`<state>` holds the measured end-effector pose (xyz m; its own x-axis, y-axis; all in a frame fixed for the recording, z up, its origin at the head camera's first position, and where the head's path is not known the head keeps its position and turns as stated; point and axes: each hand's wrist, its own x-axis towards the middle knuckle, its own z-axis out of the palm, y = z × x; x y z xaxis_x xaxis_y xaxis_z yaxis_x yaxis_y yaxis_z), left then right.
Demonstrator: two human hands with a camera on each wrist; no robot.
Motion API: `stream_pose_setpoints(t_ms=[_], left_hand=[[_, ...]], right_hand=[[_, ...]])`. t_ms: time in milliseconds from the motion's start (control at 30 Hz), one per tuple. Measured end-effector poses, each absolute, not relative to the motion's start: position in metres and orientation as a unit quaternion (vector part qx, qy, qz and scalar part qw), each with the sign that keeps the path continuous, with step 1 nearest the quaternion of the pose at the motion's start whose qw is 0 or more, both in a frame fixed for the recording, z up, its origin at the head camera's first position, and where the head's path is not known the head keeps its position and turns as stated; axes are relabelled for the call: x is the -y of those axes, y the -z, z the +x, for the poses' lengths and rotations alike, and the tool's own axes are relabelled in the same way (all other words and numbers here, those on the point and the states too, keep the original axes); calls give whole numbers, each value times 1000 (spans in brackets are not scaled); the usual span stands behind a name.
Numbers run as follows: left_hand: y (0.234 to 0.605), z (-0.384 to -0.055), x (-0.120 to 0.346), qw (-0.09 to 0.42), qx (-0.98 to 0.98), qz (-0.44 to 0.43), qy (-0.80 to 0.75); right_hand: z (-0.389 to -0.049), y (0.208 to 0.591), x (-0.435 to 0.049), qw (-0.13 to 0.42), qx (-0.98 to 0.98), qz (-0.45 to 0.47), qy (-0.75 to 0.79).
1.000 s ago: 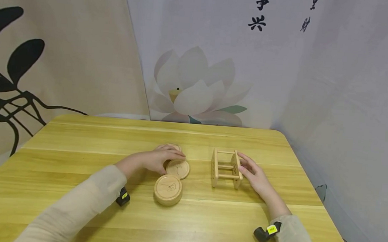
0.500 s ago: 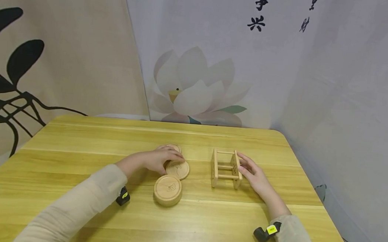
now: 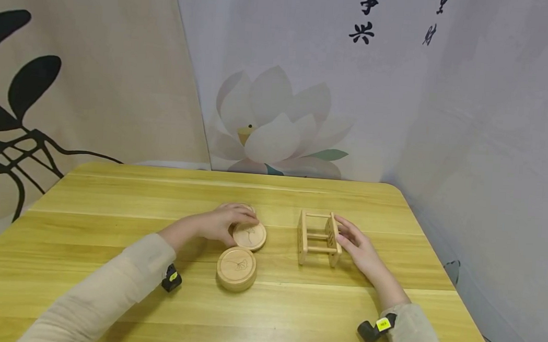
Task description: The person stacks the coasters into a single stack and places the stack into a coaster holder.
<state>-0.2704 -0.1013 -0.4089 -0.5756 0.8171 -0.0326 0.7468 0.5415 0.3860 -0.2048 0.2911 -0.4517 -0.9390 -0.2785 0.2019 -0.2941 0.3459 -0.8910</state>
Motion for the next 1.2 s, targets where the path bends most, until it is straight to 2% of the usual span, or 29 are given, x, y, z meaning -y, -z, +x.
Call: stream_pose_setpoints(t_ms=[500,1200], left_hand=[[407,-268,101,82,-876,424,-216],[407,-263,100,0,-874,358,-327]], right_hand=[[-205,451,-292,0,817,180,-548],[-205,451,-293,-3,819,174,-547]])
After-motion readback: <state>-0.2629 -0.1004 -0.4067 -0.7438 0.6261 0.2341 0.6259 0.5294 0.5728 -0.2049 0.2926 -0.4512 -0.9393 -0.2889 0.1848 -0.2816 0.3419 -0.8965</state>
